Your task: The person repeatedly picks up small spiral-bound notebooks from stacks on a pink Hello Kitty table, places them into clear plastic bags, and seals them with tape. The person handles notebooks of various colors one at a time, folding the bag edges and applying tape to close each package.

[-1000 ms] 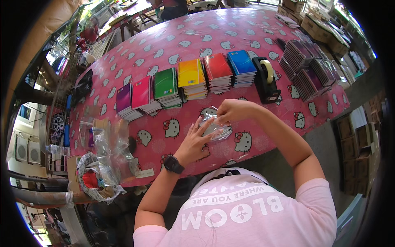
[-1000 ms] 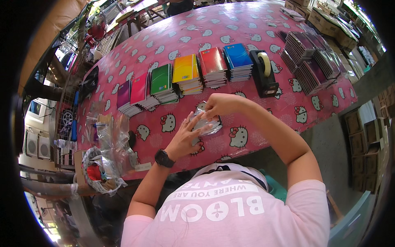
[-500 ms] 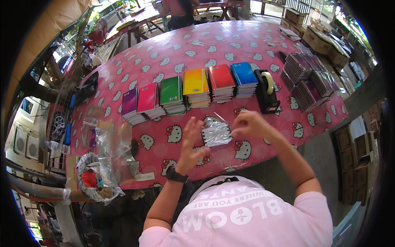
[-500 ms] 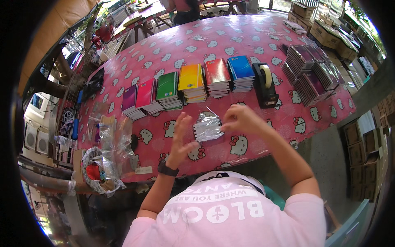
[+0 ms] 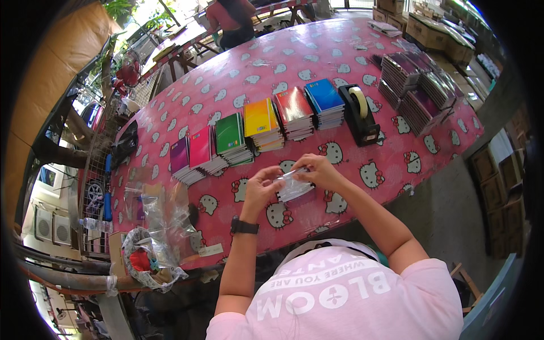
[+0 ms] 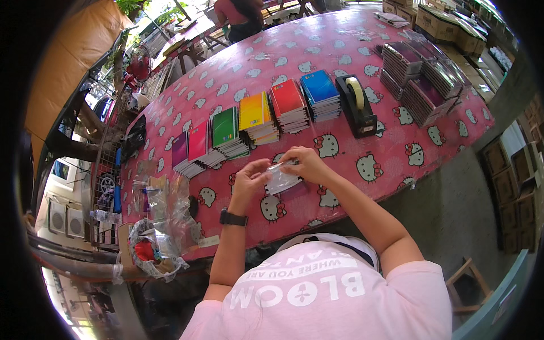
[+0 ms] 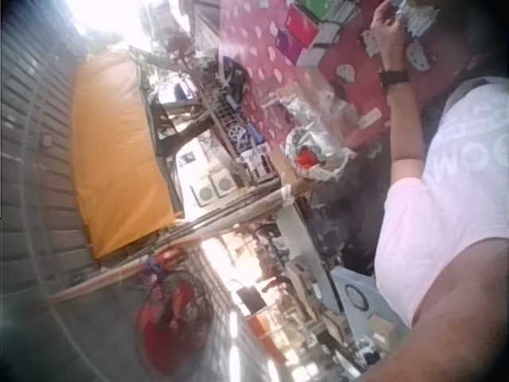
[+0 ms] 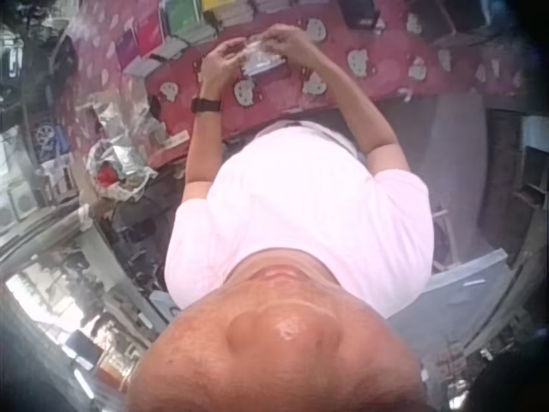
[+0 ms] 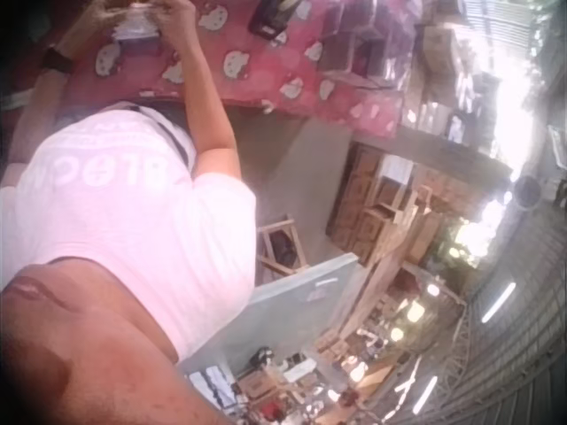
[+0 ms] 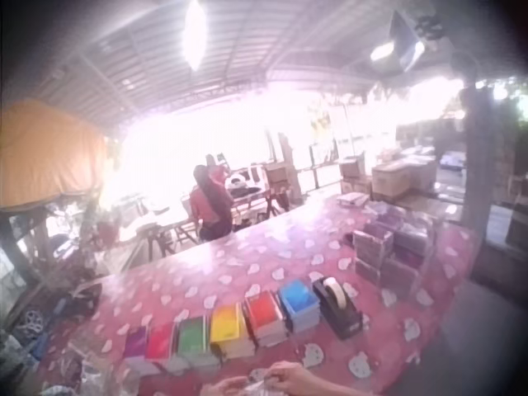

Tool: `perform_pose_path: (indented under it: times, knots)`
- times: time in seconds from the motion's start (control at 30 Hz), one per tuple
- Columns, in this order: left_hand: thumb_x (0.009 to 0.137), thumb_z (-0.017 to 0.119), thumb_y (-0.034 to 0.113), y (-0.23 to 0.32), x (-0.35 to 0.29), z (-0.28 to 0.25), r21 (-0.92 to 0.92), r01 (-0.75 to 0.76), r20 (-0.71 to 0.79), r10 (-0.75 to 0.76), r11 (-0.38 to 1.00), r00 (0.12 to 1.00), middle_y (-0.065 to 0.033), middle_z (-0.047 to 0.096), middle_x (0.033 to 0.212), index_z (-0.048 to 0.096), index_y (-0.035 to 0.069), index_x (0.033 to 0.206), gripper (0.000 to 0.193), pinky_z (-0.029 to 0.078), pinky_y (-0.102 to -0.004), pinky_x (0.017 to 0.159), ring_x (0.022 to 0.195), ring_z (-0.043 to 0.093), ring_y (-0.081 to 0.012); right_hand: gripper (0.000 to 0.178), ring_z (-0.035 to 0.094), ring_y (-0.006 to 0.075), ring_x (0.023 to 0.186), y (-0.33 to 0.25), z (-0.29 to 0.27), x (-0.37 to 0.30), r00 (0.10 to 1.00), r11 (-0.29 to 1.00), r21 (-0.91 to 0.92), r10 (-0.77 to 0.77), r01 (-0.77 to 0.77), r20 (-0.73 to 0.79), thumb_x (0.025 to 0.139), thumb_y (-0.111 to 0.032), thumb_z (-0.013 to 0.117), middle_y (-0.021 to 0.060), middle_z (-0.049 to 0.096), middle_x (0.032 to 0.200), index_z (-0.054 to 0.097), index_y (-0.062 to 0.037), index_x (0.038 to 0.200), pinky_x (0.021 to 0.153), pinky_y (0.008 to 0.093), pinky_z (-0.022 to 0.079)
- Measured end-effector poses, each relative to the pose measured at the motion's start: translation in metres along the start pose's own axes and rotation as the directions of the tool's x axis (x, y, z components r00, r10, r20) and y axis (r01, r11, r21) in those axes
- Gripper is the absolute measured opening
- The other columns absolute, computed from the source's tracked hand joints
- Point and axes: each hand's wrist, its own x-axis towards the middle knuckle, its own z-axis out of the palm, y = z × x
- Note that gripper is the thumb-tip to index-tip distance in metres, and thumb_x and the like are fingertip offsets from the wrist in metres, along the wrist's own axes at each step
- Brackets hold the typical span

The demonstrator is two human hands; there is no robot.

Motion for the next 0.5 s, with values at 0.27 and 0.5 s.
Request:
perform_pose_path:
  times: [0.27, 0.5]
  knots:
    - [0.077, 0.072, 0.007, -0.005, 0.005, 0.000, -0.049, -0.036, 0.091, 0.041, 0.998, 0.995, -0.0036, 0.062, 0.106, 0.063, 0.003, 0.110, 0.034, 0.046, -0.0235, 0.081, 0.096, 0.056, -0.0101, 0.025, 0.058, 0.0126, 0.086, -0.018, -0.010, 0.008, 0.996, 0.989, 0.124, 0.082, -0.086, 0.037, 0.075, -0.011, 0.072, 0.0060, 0.064, 0.091, 0.068, -0.0025, 0.098, 0.076, 0.0268, 0.045]
    - [0.076, 0.069, 0.008, -0.016, -0.002, -0.010, -0.050, 0.006, 0.248, 0.007, 0.999, 0.969, -0.0072, 0.055, 0.123, 0.051, 0.003, 0.127, 0.054, 0.038, -0.0317, 0.099, 0.117, 0.049, -0.0186, 0.038, 0.051, 0.0219, 0.108, 0.009, -0.006, 0.001, 0.948, 0.921, -0.242, -0.266, 0.304, 0.177, 0.069, -0.011, 0.070, 0.0032, 0.063, 0.113, 0.068, -0.0110, 0.107, 0.092, 0.0370, 0.041]
